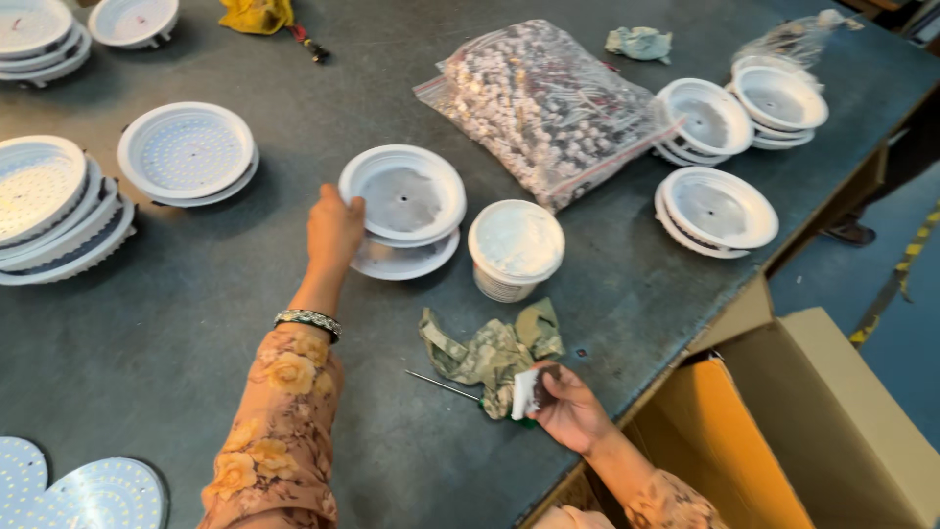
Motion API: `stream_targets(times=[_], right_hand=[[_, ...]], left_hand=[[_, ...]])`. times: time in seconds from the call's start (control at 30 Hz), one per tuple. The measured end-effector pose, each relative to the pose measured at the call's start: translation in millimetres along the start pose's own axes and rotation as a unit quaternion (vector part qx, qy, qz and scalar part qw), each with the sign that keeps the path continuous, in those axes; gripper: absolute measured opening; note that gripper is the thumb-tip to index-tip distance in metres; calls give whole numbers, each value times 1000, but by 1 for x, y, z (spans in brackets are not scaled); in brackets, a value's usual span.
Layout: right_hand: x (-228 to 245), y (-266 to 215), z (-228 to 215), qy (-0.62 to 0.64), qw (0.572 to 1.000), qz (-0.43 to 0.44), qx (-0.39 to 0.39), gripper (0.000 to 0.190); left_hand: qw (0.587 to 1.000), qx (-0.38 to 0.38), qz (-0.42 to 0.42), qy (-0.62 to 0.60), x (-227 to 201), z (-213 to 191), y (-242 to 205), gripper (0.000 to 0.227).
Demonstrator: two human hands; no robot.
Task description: The person applies white paste to the center of white plastic housings and attaches circular LED panels. They handle each unit one at a time, spreading the paste, placing the panel, and stacking the finished assemblies.
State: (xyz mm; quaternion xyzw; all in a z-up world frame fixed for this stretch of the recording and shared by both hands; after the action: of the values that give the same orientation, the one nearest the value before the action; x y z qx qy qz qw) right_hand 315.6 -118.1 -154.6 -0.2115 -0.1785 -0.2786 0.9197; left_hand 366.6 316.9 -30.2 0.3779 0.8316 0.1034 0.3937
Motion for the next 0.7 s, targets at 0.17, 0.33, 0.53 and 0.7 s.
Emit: stream_targets(times=[0.17, 0.33, 0.53, 0.7], right_hand=[[-1, -3, 18, -20, 999, -11, 43, 19], [46, -14, 58, -94, 992, -63, 56, 21], [192, -6, 213, -727, 480, -481, 101, 16], [178, 87, 250, -896, 279, -344, 11, 21]], left_hand=[[932, 44, -235, -273, 34, -6, -21, 25], [900, 36, -218, -375, 45, -112, -94, 17], [964, 76, -241, -81, 51, -228, -242, 24], [936, 112, -307, -132, 38, -230, -317, 30]])
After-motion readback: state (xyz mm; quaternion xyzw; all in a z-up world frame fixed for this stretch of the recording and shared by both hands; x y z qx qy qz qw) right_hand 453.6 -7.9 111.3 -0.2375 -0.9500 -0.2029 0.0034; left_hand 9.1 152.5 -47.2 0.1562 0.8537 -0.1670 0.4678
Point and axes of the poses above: each hand's wrist, its own y-axis towards the middle knuckle, its own z-axis out of the palm, x = y × z, the point moved 10 cm from there along y, towards the middle knuckle, and after that the axes turned 9 degrees about -x, right-handed, at the moved point
